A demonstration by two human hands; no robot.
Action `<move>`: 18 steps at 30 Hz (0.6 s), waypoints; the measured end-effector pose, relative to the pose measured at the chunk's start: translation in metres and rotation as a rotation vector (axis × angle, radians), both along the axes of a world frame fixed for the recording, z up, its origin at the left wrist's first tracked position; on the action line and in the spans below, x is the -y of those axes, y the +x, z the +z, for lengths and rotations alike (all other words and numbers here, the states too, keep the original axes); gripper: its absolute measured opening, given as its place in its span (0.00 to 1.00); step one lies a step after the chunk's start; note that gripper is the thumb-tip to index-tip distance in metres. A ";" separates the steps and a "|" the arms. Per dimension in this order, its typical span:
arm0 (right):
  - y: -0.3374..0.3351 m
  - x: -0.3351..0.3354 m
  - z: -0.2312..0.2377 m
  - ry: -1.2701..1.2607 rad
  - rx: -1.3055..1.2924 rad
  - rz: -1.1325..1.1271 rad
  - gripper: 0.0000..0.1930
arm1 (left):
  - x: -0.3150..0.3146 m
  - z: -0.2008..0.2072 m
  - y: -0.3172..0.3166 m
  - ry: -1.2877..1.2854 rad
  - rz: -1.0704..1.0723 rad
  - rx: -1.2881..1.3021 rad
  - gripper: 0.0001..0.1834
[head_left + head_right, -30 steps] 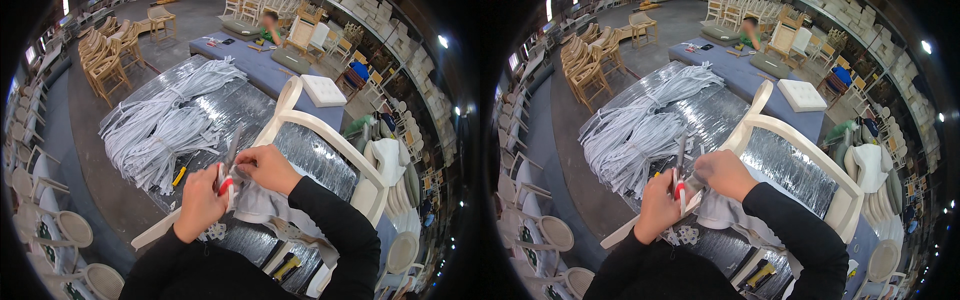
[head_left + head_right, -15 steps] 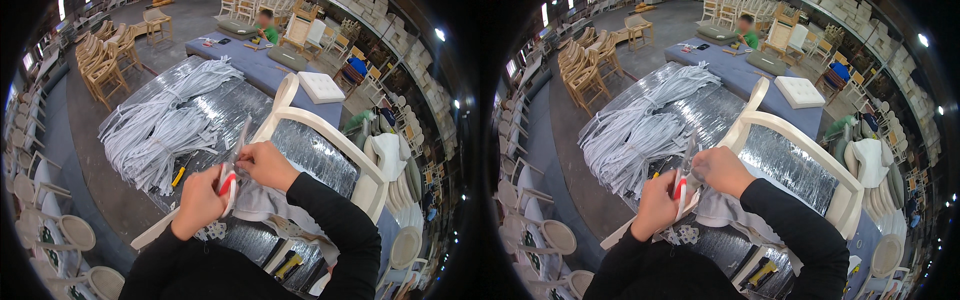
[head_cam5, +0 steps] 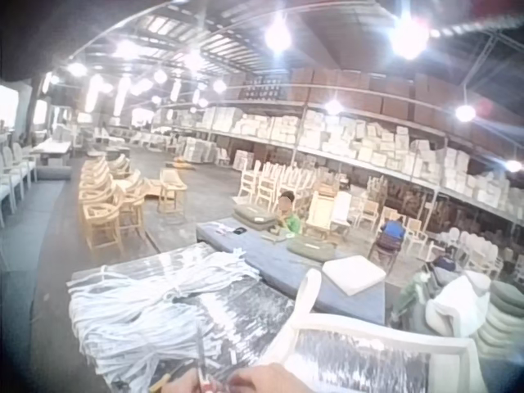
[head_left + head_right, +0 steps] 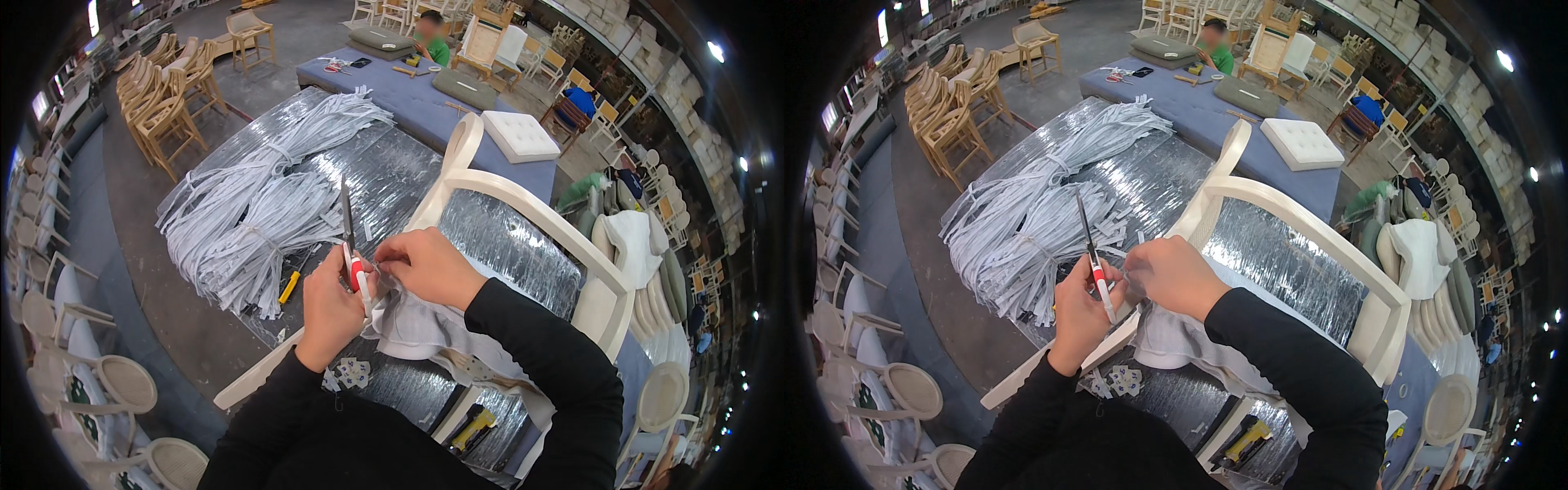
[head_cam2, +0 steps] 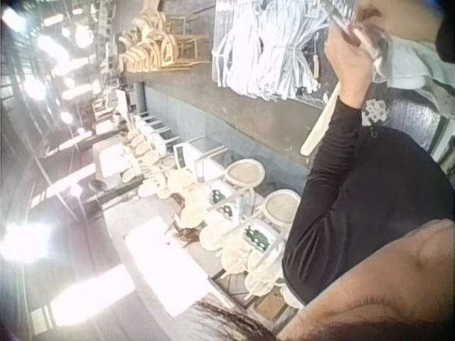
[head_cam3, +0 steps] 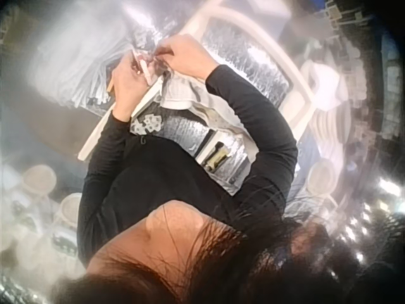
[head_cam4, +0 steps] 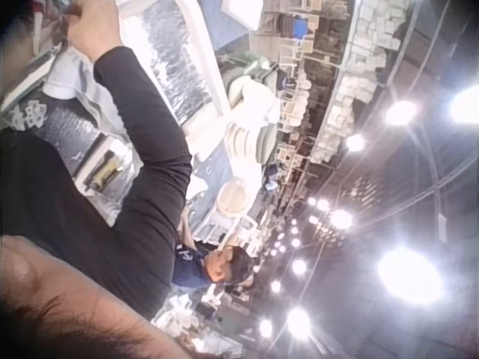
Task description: The person attaches a white fabric cover to a white chair frame using a pneumatic staple gun. They repeatedly position the fabric, staple it to the frame, and trim excess material with scissors.
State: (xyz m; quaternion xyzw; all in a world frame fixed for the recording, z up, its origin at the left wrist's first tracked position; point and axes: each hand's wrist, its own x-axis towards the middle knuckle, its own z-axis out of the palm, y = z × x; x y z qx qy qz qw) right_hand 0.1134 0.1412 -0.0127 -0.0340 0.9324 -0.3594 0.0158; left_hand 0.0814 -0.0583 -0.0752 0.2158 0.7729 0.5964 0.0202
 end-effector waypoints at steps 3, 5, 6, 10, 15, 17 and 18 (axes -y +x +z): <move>0.001 -0.001 -0.002 -0.058 -0.038 -0.006 0.10 | -0.002 -0.001 0.000 0.005 0.006 -0.021 0.14; 0.005 0.003 0.009 0.073 -0.019 -0.026 0.10 | -0.001 -0.002 -0.001 0.032 -0.002 0.003 0.15; 0.006 0.005 0.014 0.137 -0.010 -0.035 0.10 | 0.000 -0.003 -0.002 0.048 -0.008 0.027 0.15; 0.011 0.005 0.007 0.200 -0.075 0.028 0.11 | 0.001 -0.005 -0.004 0.074 -0.031 0.066 0.15; 0.010 0.007 0.004 0.158 -0.069 -0.003 0.11 | 0.002 -0.004 -0.004 0.101 -0.036 0.087 0.13; 0.007 0.005 0.003 0.149 -0.049 -0.008 0.11 | 0.001 -0.004 -0.003 0.070 -0.029 0.077 0.12; 0.005 0.004 0.003 0.144 -0.039 -0.011 0.11 | 0.001 -0.005 -0.003 0.058 -0.024 0.082 0.11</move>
